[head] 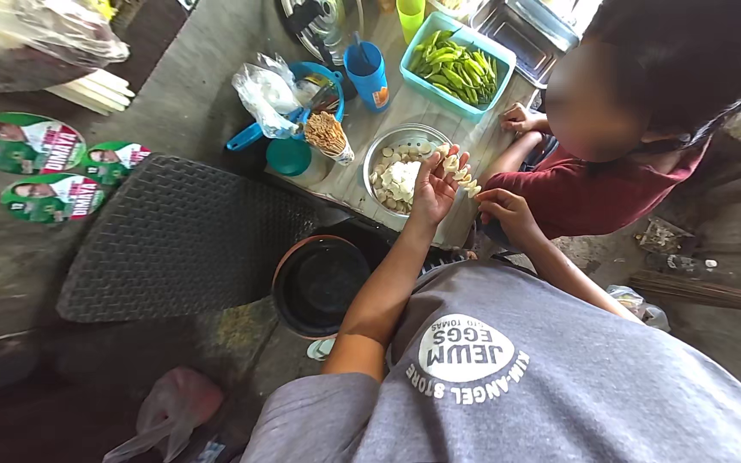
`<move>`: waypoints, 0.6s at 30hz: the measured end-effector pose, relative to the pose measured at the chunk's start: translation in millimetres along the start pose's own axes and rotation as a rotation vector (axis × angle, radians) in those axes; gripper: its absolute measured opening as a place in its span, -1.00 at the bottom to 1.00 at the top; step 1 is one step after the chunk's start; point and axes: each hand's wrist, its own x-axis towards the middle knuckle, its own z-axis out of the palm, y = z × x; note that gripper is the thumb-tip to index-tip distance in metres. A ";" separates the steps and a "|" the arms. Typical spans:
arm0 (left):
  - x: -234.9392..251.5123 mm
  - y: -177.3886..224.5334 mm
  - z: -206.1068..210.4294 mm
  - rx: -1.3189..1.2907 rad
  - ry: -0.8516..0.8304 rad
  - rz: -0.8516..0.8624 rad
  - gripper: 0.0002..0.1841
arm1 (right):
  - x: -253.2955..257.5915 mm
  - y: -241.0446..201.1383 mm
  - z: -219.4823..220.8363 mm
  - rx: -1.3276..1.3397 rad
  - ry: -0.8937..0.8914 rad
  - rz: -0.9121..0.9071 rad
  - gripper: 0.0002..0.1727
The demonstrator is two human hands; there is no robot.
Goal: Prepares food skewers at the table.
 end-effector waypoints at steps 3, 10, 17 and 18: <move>0.2 -2.7 -2.0 0.002 -0.029 0.018 -0.69 | 0.3 -0.4 0.4 0.001 0.004 0.006 -0.81; -4.1 -5.1 -0.4 -0.031 0.003 0.044 -0.62 | 1.0 -2.0 0.3 -0.023 -0.004 -0.008 -0.80; -3.3 -0.3 6.1 -0.093 0.086 -0.019 -0.62 | 0.7 -0.4 -1.2 -0.032 -0.013 -0.015 -0.81; -2.7 -0.8 6.2 -0.098 0.085 -0.019 -0.63 | 1.1 -0.2 -1.5 -0.035 -0.013 -0.012 -0.81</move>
